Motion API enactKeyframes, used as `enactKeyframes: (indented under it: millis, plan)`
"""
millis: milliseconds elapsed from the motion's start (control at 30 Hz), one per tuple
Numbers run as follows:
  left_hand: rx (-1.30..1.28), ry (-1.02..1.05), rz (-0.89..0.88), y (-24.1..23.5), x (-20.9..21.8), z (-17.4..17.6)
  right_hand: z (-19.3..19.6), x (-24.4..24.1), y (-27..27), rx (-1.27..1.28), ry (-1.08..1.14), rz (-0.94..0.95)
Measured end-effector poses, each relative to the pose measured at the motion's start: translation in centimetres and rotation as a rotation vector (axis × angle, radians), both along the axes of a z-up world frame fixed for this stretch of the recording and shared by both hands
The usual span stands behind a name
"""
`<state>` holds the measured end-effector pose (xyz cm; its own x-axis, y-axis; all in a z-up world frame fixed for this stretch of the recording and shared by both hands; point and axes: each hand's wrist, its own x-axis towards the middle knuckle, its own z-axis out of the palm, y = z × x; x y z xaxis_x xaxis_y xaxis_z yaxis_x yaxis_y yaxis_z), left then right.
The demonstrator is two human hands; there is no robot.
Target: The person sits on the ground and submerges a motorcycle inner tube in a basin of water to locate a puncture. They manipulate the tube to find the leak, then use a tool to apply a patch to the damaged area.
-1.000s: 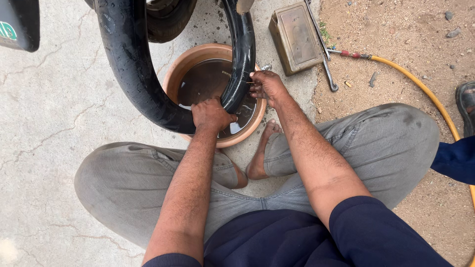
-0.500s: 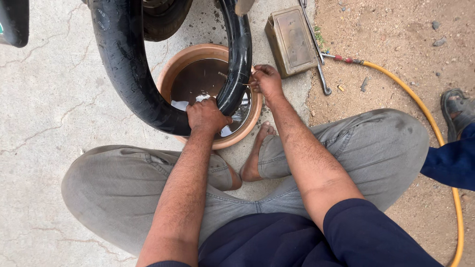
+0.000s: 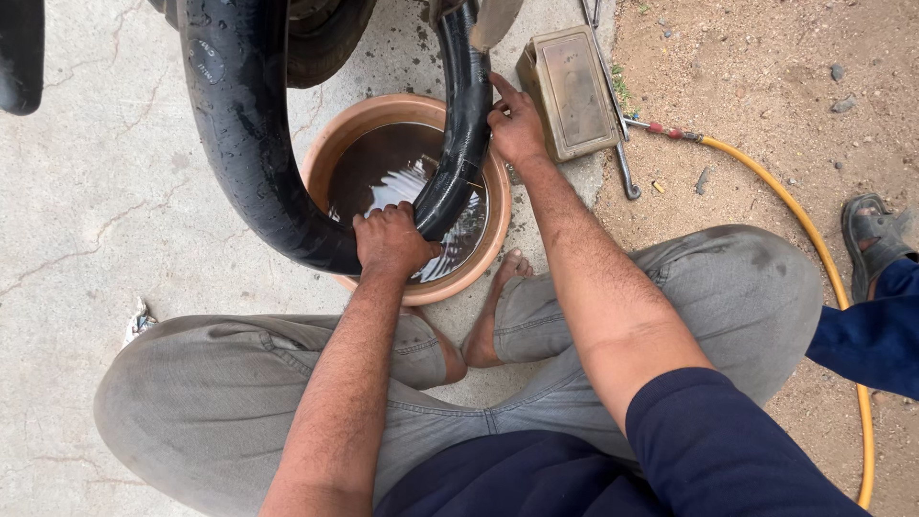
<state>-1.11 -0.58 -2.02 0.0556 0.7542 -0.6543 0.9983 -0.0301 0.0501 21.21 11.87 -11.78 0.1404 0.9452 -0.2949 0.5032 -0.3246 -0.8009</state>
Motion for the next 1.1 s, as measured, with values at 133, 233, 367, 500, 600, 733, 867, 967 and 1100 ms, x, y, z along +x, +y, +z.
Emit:
enactKeyframes:
  millis: [133, 233, 367, 500, 600, 733, 867, 967, 1100]
  plan:
    - [-0.004, -0.013, -0.008, 0.3, -0.1, -0.1, 1.4, -0.3, 0.1, 0.015, -0.075, 0.048]
    - [0.049, -0.004, -0.019, 0.4, 0.1, -0.3, 1.8, -0.4, 0.1, 0.042, -0.168, 0.080]
    - [-0.005, 0.002, 0.001, 0.5, 0.3, 0.0, 1.7, 0.0, 0.4, 0.064, -0.179, 0.117]
    - [-0.009, -0.002, 0.010, 0.3, 0.1, 0.5, 0.9, 2.0, -0.5, 0.023, 0.050, 0.101]
    - [0.026, 0.003, -0.008, 0.3, 0.3, 0.2, -0.3, 1.9, -2.8, -0.121, 0.284, -0.082]
    - [0.012, 0.009, 0.015, 0.2, 0.5, 0.0, -1.1, 1.3, -5.9, -0.252, 0.348, -0.062]
    - [0.007, 0.017, 0.008, 0.3, 0.6, 0.3, -0.8, 1.0, -6.7, -0.295, 0.309, -0.055]
    - [-0.002, 0.005, 0.025, 0.5, 0.2, 0.8, 1.0, 0.3, -6.6, -0.338, 0.310, -0.027]
    - [-0.054, -0.120, 0.214, 1.2, -0.3, 0.4, 3.1, 0.3, -6.9, -0.367, 0.340, -0.237]
